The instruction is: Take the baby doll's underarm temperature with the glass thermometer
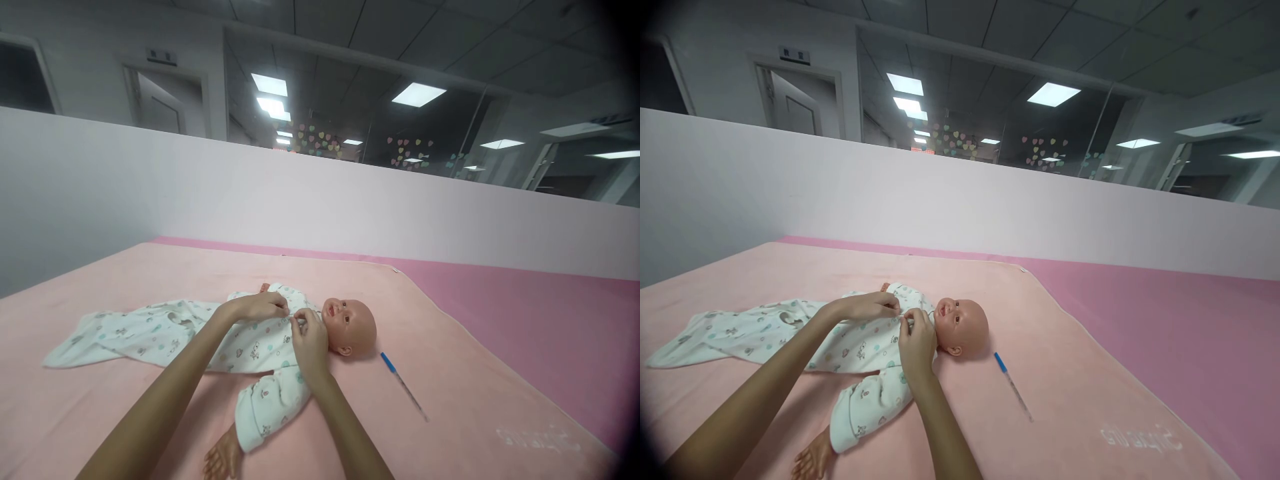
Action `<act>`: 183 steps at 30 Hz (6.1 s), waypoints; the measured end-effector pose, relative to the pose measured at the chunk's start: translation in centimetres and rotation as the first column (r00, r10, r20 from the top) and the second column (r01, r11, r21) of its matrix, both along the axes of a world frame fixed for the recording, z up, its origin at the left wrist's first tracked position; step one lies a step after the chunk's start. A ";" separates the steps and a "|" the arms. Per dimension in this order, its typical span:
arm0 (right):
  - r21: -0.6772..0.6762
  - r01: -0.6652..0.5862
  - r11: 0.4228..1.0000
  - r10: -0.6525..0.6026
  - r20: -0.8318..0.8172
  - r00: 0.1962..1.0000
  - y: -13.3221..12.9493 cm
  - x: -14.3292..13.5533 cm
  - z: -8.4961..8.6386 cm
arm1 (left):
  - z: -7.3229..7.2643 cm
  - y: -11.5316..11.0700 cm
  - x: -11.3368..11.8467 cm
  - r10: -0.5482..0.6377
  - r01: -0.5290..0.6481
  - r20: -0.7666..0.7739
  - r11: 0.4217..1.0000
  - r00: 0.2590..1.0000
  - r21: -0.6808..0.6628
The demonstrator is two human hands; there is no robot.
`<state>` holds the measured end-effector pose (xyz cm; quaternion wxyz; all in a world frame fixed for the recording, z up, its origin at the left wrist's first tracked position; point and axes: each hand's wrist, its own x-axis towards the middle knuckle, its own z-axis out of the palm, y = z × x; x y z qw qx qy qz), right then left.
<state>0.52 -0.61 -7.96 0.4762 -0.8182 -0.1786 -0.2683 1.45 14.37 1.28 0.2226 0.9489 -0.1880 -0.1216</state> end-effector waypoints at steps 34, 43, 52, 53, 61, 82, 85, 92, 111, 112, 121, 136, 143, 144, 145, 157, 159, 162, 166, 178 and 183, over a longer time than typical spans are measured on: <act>-0.526 0.088 0.846 0.104 0.324 0.940 4.4 -0.8 1.0 | 1.3 5.4 -0.2 0.102 -0.099 -0.043 0.992 0.994 0.074; -0.444 -0.045 0.895 0.155 0.215 0.964 4.3 -0.7 2.1 | 1.0 5.7 -0.2 0.096 -0.094 -0.035 0.994 0.995 0.062; -0.269 -0.217 0.938 0.270 0.176 0.947 4.4 -1.1 1.0 | 1.2 5.5 -0.2 0.050 -0.049 -0.018 0.998 0.999 0.040; -0.250 -0.228 0.941 0.275 0.170 0.946 4.4 -1.1 0.9 | 1.3 5.4 -0.2 0.046 -0.045 -0.014 0.998 0.999 0.038; -0.068 -0.267 0.961 0.274 0.142 0.951 4.5 -1.2 0.5 | 1.1 5.3 0.0 -0.005 0.008 -0.069 0.999 0.998 0.031; -0.044 -0.391 0.919 0.392 0.179 0.902 4.2 -1.2 0.3 | 0.8 5.0 0.1 0.091 -0.081 -0.133 0.994 0.987 0.080; -0.048 -0.350 0.935 0.353 0.187 0.917 4.1 -1.3 0.5 | 1.0 4.9 -0.1 0.065 -0.055 -0.123 0.995 0.990 0.082; -0.100 -0.232 0.968 0.246 0.158 0.956 4.6 -1.0 0.3 | 0.8 5.5 0.1 -0.002 0.002 -0.109 1.000 0.994 -0.005; 0.025 -0.119 0.993 0.117 0.071 0.991 5.2 -0.8 0.2 | 0.7 5.0 0.5 -0.026 0.024 -0.127 1.000 0.992 -0.019; 0.023 -0.117 0.993 0.115 0.075 0.991 5.2 -0.7 0.1 | 0.8 5.0 0.4 -0.026 0.024 -0.125 1.000 0.992 -0.018; 0.052 -0.140 0.989 0.136 0.073 0.988 5.1 -0.7 0.1 | 1.5 5.2 -0.2 -0.016 0.014 -0.159 1.000 0.987 -0.014; -0.069 -0.044 0.997 0.054 0.143 0.988 4.7 -1.1 0.4 | 1.1 5.8 0.0 -0.016 0.018 -0.062 1.000 0.998 0.022; -0.041 0.014 0.999 -0.008 0.152 0.988 4.4 -0.7 0.3 | 1.2 6.0 0.0 0.022 -0.022 -0.071 1.000 0.997 -0.009; -0.044 0.005 0.999 0.002 0.154 0.988 4.3 -0.6 0.4 | 1.2 6.1 0.0 0.016 -0.016 -0.074 1.000 0.997 -0.007; -0.047 -0.005 0.999 0.012 0.155 0.988 4.3 -0.7 0.4 | 1.2 6.1 0.0 0.013 -0.013 -0.073 1.000 0.997 0.000; -0.140 -0.036 0.989 0.062 0.183 0.981 4.3 -1.1 0.4 | 1.6 5.8 -0.2 0.027 -0.032 -0.116 0.998 0.993 -0.048; -0.159 -0.034 0.987 0.064 0.186 0.980 4.3 -1.0 0.3 | 1.5 5.9 -0.1 0.020 -0.026 -0.129 0.999 0.991 -0.043; -0.171 -0.031 0.985 0.063 0.187 0.980 4.3 -0.9 0.2 | 1.3 6.0 0.1 0.006 -0.012 -0.129 0.999 0.992 -0.043; -0.195 -0.030 0.980 0.066 0.180 0.981 4.2 -0.8 0.3 | 1.1 6.2 0.3 -0.037 0.032 -0.115 0.999 0.993 -0.037; -0.208 -0.041 0.977 0.071 0.139 0.988 4.2 -1.1 0.5 | 1.6 5.0 -0.2 -0.015 0.012 -0.088 1.000 0.996 -0.028; -0.204 -0.024 0.979 0.051 0.127 0.991 4.3 -1.1 0.4 | 2.1 5.2 -0.6 -0.091 0.087 -0.046 0.993 0.995 -0.085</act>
